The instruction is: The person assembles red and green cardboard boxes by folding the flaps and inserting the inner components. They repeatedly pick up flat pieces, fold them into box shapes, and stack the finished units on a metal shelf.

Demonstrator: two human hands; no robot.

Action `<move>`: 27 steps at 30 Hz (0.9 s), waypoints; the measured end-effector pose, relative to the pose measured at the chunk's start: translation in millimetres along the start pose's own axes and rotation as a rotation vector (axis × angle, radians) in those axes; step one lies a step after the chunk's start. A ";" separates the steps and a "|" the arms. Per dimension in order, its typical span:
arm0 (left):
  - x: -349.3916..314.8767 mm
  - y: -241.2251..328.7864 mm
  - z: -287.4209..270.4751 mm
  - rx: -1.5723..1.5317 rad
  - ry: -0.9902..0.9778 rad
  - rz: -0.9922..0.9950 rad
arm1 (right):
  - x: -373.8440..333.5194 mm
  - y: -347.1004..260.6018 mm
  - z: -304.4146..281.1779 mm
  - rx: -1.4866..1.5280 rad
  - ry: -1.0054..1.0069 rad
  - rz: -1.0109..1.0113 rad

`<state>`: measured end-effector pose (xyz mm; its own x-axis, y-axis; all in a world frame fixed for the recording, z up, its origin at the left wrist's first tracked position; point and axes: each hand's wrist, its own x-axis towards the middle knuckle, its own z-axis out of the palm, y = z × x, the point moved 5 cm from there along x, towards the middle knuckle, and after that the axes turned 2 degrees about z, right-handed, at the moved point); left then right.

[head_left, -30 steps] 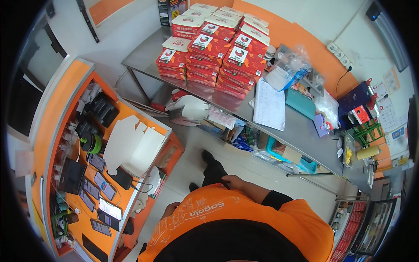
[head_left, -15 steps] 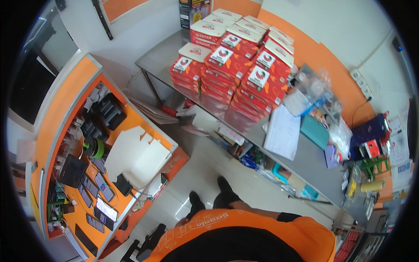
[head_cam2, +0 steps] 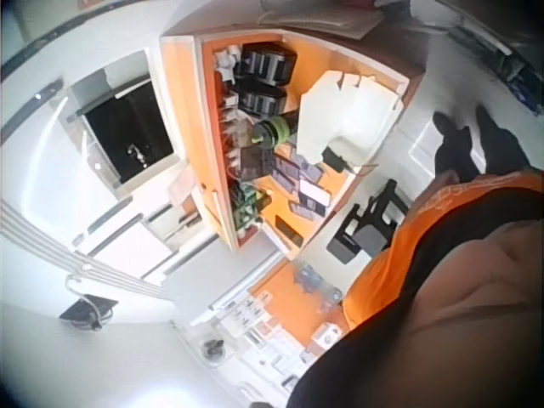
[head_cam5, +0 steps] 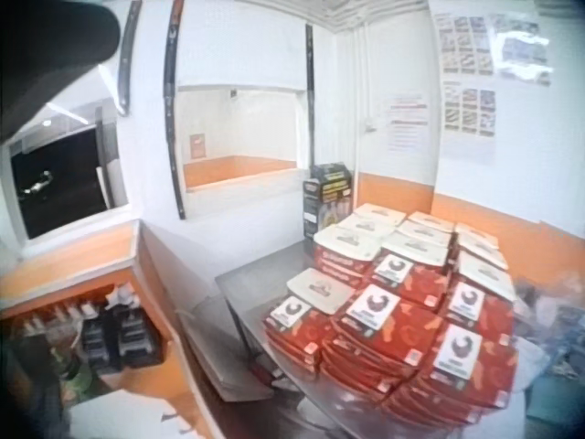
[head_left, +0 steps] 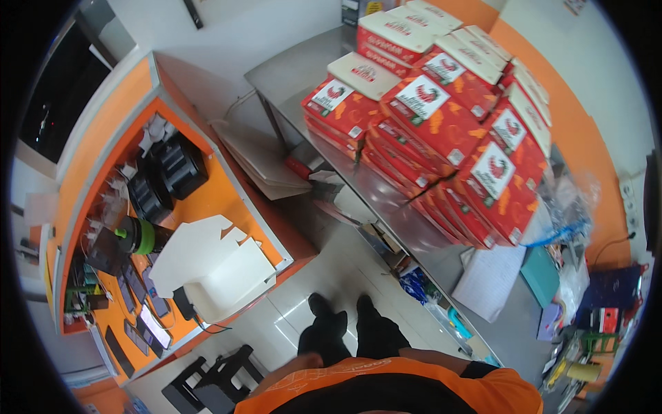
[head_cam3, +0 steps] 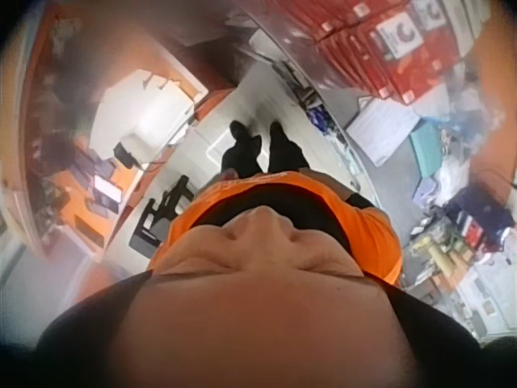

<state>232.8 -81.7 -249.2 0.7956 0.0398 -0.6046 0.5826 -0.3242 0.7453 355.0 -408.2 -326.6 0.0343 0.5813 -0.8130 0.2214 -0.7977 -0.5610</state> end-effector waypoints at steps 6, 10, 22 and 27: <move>75.5 77.2 -116.4 0.522 0.860 0.779 | 173.3 173.0 -104.8 0.179 0.181 0.256; 129.6 92.3 -120.8 0.803 1.101 0.910 | 265.8 205.8 -191.7 -0.180 0.851 0.029; 189.2 82.5 -106.8 1.541 1.750 0.371 | 413.7 221.9 -291.9 -0.310 1.470 0.156; 185.4 65.5 -112.0 1.443 1.772 0.511 | 399.5 225.6 -288.4 -0.313 1.370 0.012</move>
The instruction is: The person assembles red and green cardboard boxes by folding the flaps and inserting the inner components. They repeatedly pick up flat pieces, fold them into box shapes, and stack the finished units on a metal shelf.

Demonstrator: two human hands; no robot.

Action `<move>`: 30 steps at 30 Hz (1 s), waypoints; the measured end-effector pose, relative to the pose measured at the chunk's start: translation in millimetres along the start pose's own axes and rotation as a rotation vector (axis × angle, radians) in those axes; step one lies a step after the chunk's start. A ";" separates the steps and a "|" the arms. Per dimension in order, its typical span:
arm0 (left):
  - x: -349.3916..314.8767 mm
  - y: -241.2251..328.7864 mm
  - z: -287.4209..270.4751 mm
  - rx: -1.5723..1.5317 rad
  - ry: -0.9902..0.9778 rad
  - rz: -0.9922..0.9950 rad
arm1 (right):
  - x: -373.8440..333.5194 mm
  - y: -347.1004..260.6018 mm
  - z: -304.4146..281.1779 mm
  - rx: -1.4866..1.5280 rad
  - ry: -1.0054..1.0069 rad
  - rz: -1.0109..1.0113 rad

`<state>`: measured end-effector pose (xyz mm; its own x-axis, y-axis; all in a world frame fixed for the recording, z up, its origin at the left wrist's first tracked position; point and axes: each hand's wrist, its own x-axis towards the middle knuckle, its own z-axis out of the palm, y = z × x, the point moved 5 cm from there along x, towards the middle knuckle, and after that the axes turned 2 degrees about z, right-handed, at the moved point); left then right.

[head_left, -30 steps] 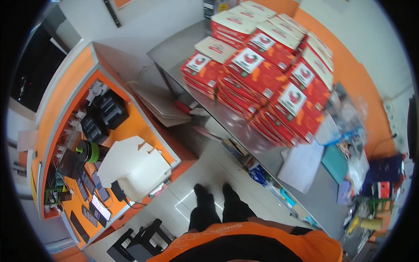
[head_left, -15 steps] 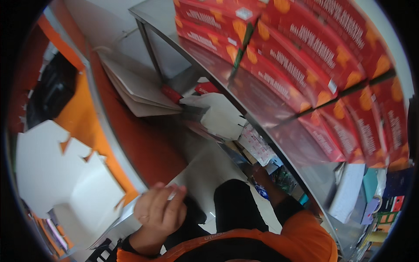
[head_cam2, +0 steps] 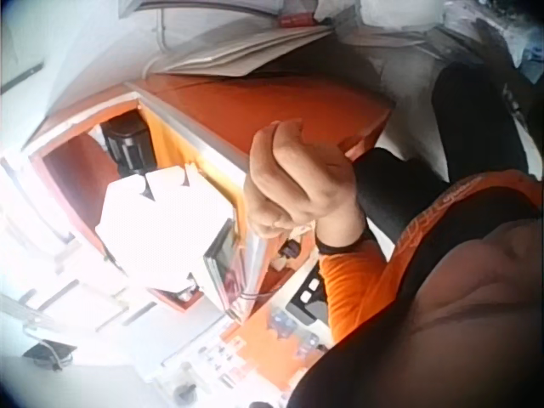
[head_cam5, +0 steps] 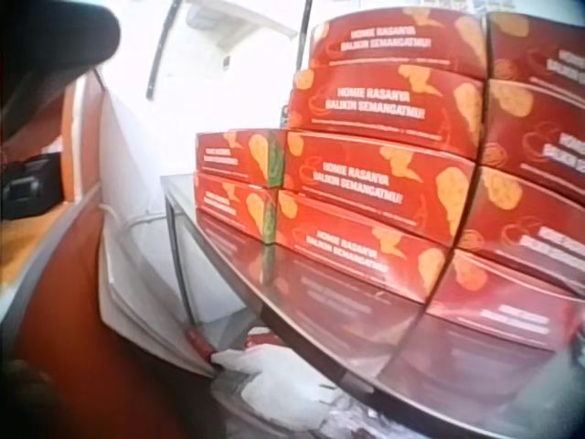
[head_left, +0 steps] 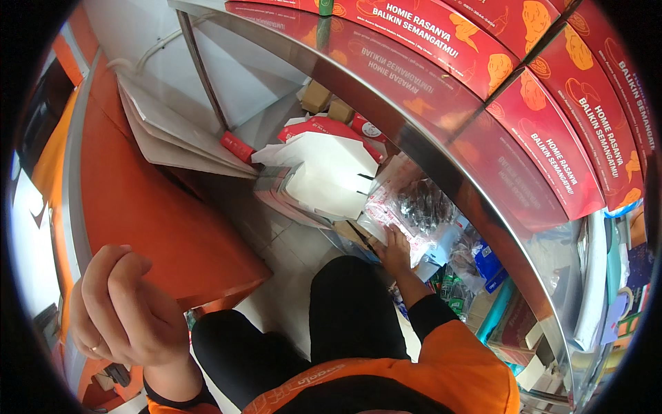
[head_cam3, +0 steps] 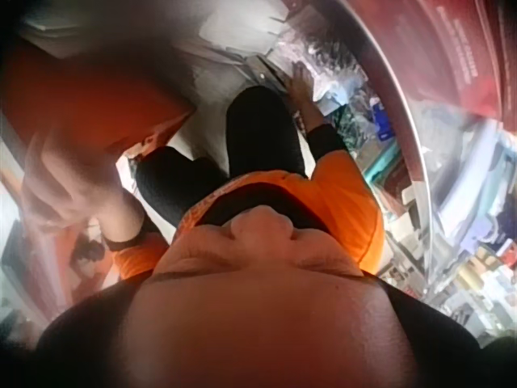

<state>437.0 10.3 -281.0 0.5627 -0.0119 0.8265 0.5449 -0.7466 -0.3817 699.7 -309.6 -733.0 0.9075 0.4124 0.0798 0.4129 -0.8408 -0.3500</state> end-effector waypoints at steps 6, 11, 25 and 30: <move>10.8 11.5 -10.0 0.013 0.002 -0.049 | -5.3 -1.6 -1.7 -0.022 -0.050 -0.015; 9.3 10.8 -9.6 -0.002 0.005 -0.066 | 8.8 0.2 7.1 -0.022 -0.068 -0.012; 6.7 -3.1 -10.0 0.005 0.095 0.215 | 288.3 -17.7 3.6 0.071 -0.003 0.102; 15.3 6.8 -6.5 -0.028 -0.082 0.190 | 356.6 -41.9 56.1 -0.019 -0.118 0.144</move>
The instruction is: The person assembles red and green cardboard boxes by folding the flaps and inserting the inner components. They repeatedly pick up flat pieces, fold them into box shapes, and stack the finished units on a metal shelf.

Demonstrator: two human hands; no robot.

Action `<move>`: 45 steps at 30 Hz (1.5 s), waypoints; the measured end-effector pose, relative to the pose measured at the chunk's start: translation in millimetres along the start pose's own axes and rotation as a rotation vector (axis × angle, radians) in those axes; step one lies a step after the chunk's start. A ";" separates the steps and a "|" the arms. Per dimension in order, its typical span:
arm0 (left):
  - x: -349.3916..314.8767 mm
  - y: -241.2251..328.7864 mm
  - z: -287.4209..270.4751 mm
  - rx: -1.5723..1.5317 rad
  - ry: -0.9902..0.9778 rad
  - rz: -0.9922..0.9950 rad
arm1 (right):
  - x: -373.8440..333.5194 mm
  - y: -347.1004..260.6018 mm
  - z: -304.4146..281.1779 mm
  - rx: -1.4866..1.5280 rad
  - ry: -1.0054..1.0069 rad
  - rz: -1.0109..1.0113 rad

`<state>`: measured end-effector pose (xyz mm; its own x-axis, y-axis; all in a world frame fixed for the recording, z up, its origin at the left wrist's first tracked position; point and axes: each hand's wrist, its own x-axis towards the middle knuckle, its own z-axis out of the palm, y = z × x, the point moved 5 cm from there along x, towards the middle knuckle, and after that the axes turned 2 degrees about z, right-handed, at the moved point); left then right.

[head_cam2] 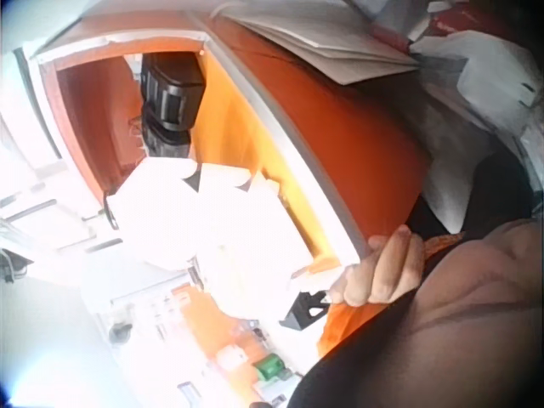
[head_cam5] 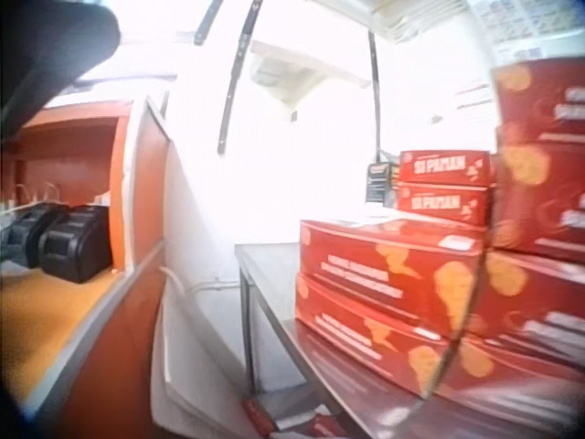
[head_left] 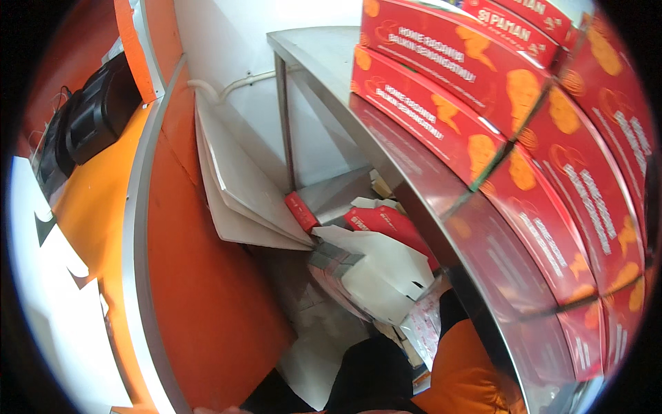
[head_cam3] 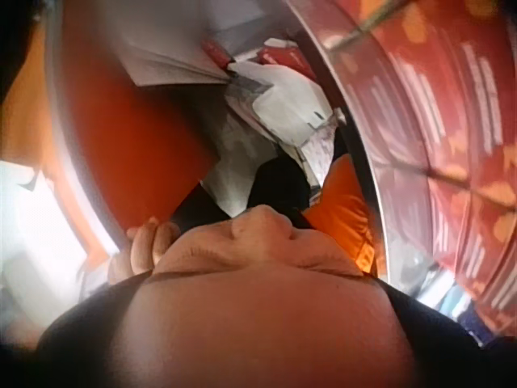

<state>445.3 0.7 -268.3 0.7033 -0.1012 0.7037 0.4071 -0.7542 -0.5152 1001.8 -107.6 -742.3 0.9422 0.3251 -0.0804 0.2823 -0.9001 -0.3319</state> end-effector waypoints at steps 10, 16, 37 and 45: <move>-1.4 8.9 11.5 0.021 -0.163 0.001 | 36.9 2.1 55.9 -0.035 -0.042 0.100; -2.0 10.7 20.8 0.012 -0.178 -0.009 | 29.3 15.7 55.0 0.033 0.007 0.095; 10.9 -6.7 -12.6 -0.143 -0.145 -0.009 | -157.7 103.3 -81.0 0.456 0.243 0.109; -18.8 7.5 17.6 -0.076 0.184 -0.238 | -169.4 48.6 -144.6 0.720 -0.062 0.065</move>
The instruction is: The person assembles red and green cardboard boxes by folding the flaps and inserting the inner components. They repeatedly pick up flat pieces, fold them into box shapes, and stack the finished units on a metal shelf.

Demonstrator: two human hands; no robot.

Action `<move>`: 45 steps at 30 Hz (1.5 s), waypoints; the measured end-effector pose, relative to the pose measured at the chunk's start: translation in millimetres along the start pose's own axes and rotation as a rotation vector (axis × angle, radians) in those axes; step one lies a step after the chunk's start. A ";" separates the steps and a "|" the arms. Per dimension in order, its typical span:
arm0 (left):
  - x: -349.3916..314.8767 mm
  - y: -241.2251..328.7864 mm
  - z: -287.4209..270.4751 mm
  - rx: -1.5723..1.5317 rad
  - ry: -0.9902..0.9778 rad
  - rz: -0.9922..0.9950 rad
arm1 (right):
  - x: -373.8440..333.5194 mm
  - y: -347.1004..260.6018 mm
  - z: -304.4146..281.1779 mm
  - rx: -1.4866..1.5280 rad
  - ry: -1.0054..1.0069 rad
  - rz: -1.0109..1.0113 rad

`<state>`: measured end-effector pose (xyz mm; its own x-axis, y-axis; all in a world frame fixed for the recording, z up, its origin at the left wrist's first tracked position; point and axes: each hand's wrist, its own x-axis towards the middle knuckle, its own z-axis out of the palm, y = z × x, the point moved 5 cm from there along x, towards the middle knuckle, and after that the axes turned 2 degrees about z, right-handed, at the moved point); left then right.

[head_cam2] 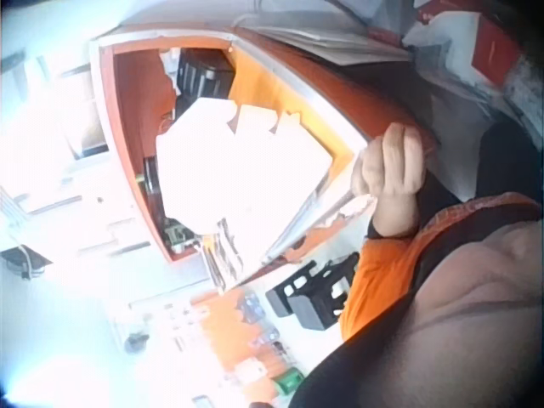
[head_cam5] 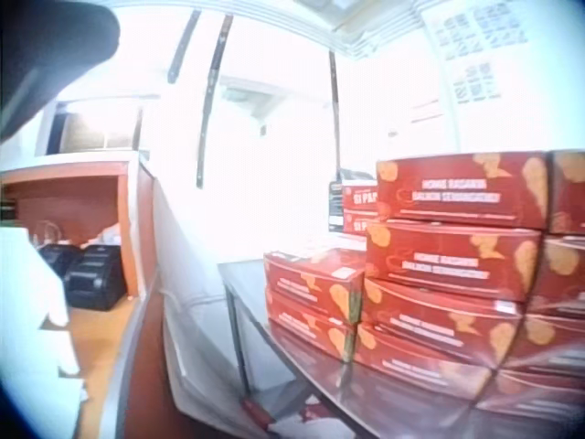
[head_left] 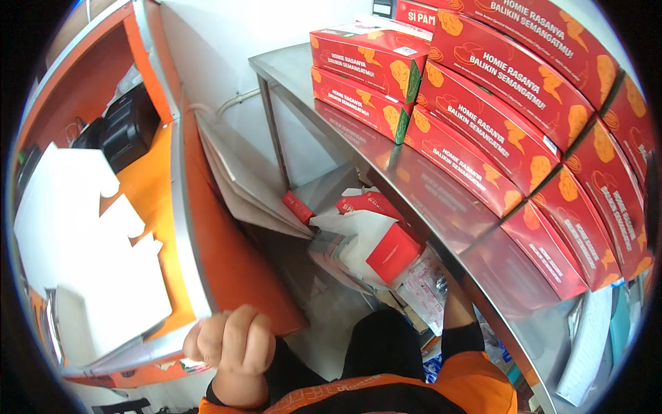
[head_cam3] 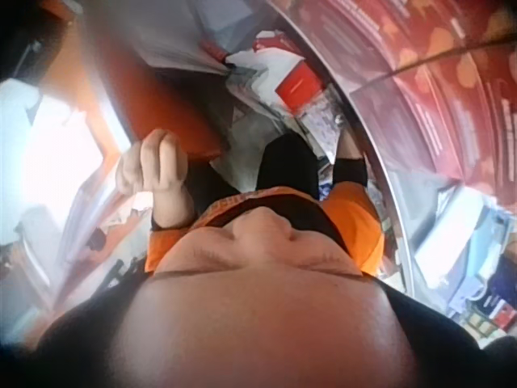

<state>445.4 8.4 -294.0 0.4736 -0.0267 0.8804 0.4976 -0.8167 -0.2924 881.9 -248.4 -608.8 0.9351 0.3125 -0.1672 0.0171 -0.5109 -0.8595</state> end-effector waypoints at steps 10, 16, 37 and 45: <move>14.6 0.6 -16.2 0.100 0.088 0.016 | 6.4 36.8 112.9 0.040 -0.232 0.158; 12.7 0.9 -17.9 0.100 0.102 -0.014 | -26.9 21.3 179.1 0.216 -0.033 -0.098; 9.9 -6.3 -24.0 -0.057 0.139 -0.008 | -247.9 -318.5 99.1 -0.200 0.219 -1.258; 1.6 -12.2 -25.1 -0.151 0.197 -0.010 | -268.7 -490.4 39.6 -0.116 0.578 -1.399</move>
<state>421.8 3.9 -279.6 0.3108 -0.1179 0.9431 0.3800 -0.8941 -0.2370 608.3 -50.1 -161.5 0.1487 0.2512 0.9565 0.9827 -0.1454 -0.1146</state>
